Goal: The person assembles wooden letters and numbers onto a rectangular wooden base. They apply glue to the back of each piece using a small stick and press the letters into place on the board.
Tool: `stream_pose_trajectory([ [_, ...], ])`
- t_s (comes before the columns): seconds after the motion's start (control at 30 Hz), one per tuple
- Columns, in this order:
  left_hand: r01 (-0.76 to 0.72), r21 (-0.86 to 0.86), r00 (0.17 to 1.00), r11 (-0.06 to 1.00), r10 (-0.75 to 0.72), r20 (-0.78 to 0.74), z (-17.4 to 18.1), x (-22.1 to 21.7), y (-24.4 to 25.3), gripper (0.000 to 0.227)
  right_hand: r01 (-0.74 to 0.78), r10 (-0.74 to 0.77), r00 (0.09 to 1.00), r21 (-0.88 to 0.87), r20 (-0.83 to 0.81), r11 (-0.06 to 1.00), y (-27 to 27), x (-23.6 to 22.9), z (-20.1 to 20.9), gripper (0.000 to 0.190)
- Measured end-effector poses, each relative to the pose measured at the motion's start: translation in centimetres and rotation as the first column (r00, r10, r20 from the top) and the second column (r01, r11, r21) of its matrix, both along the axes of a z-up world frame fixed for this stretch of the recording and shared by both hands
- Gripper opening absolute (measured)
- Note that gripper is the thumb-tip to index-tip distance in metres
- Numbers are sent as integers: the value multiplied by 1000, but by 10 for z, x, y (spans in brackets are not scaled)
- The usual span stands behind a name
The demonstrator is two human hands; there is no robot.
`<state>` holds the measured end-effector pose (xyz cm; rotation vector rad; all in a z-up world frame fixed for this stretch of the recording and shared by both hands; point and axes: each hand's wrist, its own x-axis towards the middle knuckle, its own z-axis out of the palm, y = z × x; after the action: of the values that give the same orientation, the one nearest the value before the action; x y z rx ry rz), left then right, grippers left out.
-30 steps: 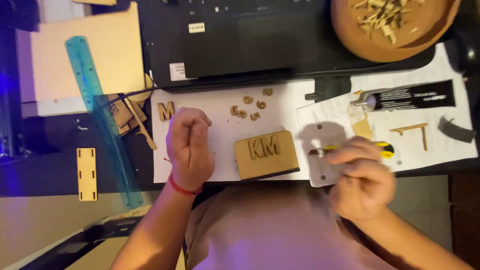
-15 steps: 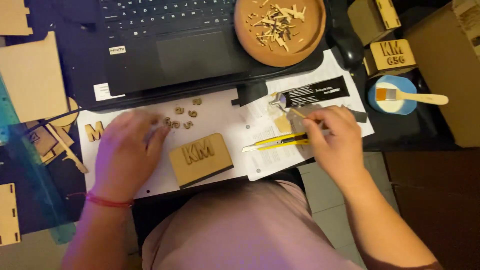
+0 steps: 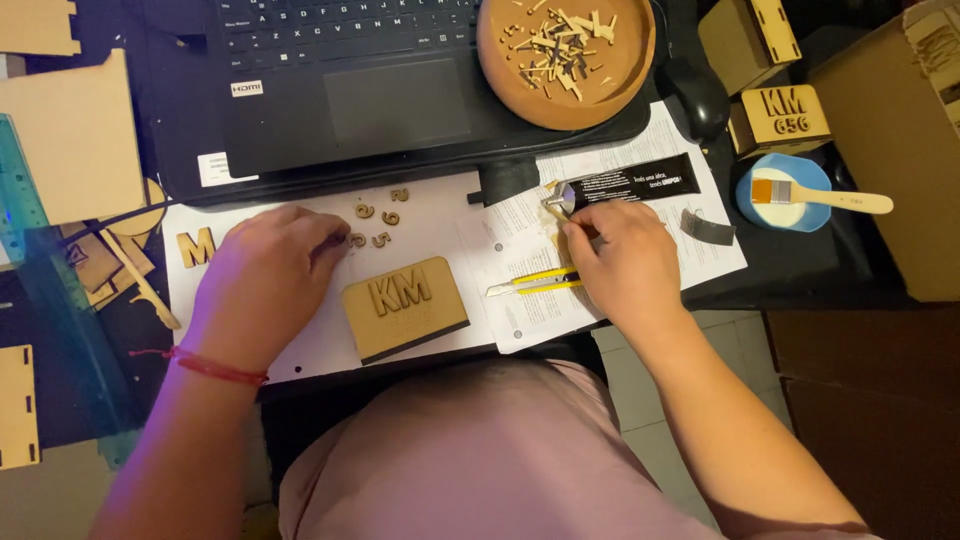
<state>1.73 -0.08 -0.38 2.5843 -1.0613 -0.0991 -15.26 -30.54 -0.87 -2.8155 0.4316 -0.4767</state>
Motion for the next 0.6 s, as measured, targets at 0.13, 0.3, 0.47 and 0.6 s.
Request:
stream_pose_trajectory([
  [0.13,-36,1,999,999,36,-33,4,-1,-1,21,-22,22,999,-13,24,1000,1,3,-3,8],
  [0.3,-48,-89,999,995,49,14,4,-5,-1,17,-58,58,998,-22,9,998,3,3,-1,8],
  [0.47,-32,-104,999,994,35,29,-4,-3,5,15,-75,73,997,34,34,997,6,-2,7,8],
  [0.6,-50,-223,998,974,58,31,-4,-5,9,15,-56,40,991,121,129,991,9,-6,14,4],
])
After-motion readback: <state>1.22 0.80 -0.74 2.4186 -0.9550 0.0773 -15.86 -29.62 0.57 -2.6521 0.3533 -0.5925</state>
